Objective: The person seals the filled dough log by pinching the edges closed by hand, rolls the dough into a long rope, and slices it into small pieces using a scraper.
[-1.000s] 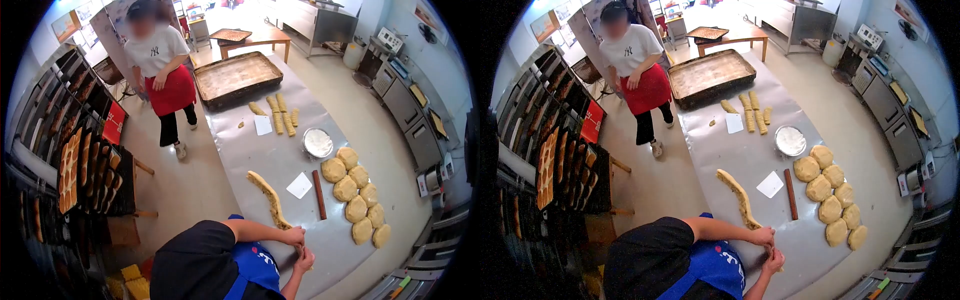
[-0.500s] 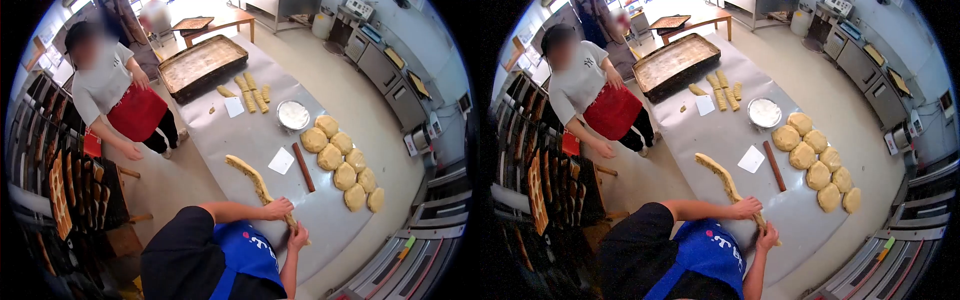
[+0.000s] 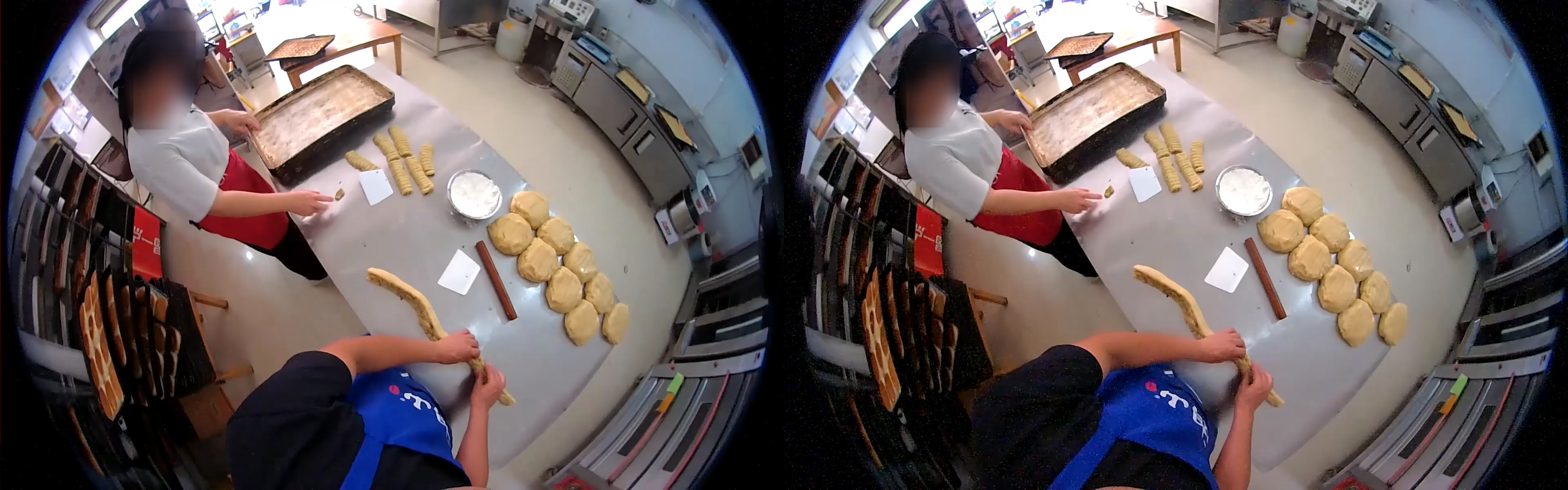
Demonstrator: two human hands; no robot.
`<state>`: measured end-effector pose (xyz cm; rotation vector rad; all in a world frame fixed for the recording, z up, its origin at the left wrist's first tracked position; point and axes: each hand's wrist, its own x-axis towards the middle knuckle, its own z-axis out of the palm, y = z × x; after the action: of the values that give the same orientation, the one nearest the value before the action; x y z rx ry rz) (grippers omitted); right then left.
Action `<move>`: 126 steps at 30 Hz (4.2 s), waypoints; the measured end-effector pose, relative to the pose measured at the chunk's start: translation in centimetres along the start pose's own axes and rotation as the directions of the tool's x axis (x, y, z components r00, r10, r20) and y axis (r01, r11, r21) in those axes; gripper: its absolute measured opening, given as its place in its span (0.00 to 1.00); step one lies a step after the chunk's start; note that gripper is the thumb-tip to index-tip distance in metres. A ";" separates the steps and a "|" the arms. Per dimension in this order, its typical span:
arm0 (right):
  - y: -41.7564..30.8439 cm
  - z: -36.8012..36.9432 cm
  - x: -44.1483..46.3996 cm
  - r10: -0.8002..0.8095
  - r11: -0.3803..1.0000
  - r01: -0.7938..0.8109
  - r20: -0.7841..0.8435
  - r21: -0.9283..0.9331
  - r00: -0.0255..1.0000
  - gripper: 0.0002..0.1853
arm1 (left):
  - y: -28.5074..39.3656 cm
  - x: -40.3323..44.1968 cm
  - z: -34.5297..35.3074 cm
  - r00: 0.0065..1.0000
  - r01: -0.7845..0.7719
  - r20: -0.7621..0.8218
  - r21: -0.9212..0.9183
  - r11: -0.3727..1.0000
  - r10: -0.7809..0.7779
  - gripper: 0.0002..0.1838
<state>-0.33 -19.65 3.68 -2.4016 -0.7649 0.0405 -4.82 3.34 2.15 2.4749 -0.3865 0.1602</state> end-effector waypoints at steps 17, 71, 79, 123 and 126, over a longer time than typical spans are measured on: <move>-2.2 0.7 1.4 0.095 0.990 -0.093 -0.016 0.104 0.995 0.18 | 0.9 1.2 -0.1 0.968 0.252 0.056 -0.186 0.949 -0.246 0.14; -4.0 1.6 3.7 0.146 0.982 -0.147 0.024 0.117 0.989 0.14 | -2.6 1.8 -2.7 0.987 0.161 0.056 -0.257 0.953 -0.152 0.11; -3.2 2.4 3.4 0.092 0.982 -0.083 -0.045 0.167 0.995 0.15 | -1.3 2.3 -2.1 0.928 0.366 0.092 -0.413 0.834 -0.362 0.17; -4.4 5.1 5.1 0.044 0.995 -0.059 0.175 0.078 0.984 0.11 | -1.0 -2.0 -4.5 0.933 0.349 0.027 -0.303 0.887 -0.358 0.15; -4.1 2.6 4.2 0.122 0.963 -0.116 -0.013 0.243 0.992 0.14 | 0.2 -2.2 -3.9 0.956 0.260 -0.093 -0.163 0.952 -0.277 0.22</move>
<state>0.47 -13.31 4.49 -2.2076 -0.5668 0.1409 -7.09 6.07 4.93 2.3292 -0.0082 0.1541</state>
